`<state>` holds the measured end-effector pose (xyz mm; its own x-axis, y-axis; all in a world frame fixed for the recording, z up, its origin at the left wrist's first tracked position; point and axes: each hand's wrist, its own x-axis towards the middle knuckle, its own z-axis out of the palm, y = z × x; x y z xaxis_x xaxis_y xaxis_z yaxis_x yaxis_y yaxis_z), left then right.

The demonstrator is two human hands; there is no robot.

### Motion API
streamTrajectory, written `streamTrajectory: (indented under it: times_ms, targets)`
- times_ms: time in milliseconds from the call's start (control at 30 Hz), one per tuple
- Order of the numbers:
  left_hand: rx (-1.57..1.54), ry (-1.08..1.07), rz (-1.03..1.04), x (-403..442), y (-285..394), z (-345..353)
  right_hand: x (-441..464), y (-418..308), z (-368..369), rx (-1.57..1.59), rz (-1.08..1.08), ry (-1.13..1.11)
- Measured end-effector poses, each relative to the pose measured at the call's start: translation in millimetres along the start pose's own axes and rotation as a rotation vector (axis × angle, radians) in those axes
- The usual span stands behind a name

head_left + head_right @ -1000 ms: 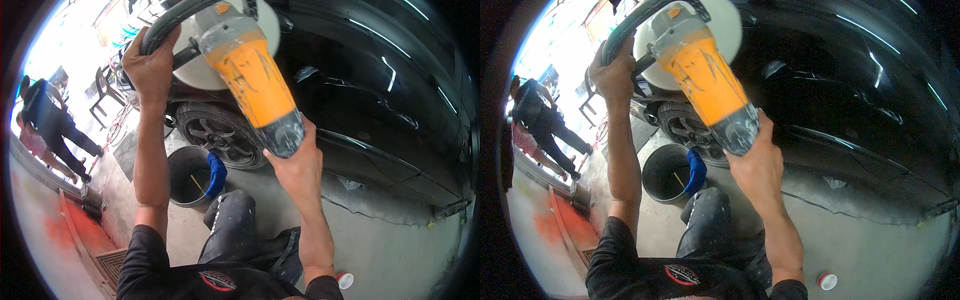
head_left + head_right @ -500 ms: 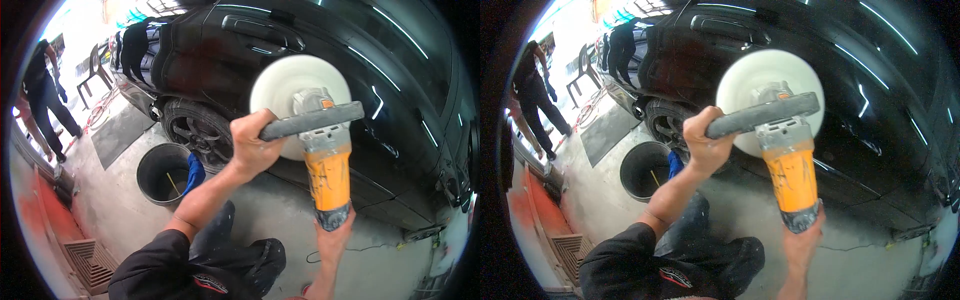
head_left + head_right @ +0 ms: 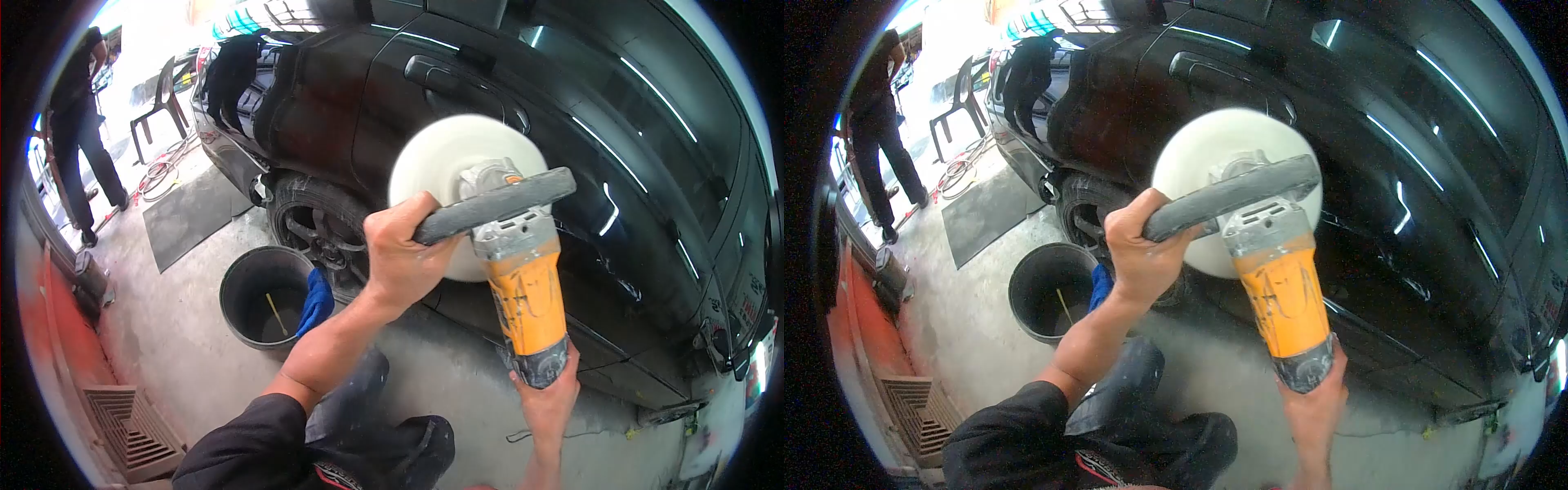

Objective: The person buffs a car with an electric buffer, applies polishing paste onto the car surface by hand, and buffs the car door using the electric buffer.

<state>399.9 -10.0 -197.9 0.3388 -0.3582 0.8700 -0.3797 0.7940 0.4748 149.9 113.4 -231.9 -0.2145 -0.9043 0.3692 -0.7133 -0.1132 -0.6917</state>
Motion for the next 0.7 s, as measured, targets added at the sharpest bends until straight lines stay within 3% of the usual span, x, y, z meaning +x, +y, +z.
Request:
streamTrajectory:
  times_ms: [333, 567, 700]
  targets:
    - [0.023, -0.043, 0.033, -7.7, 2.0, 1.8, -2.5, 11.2, 8.9, 0.012, 0.029, 0.034]
    - [-0.196, -0.050, -0.014, -15.2, 22.5, 43.0, 9.3, 14.7, -73.4, -0.179, -0.002, 0.074]
    - [-0.380, -0.019, -0.086, -2.4, 39.5, 69.3, 31.9, -8.1, -124.8, -0.270, -0.152, 0.040]
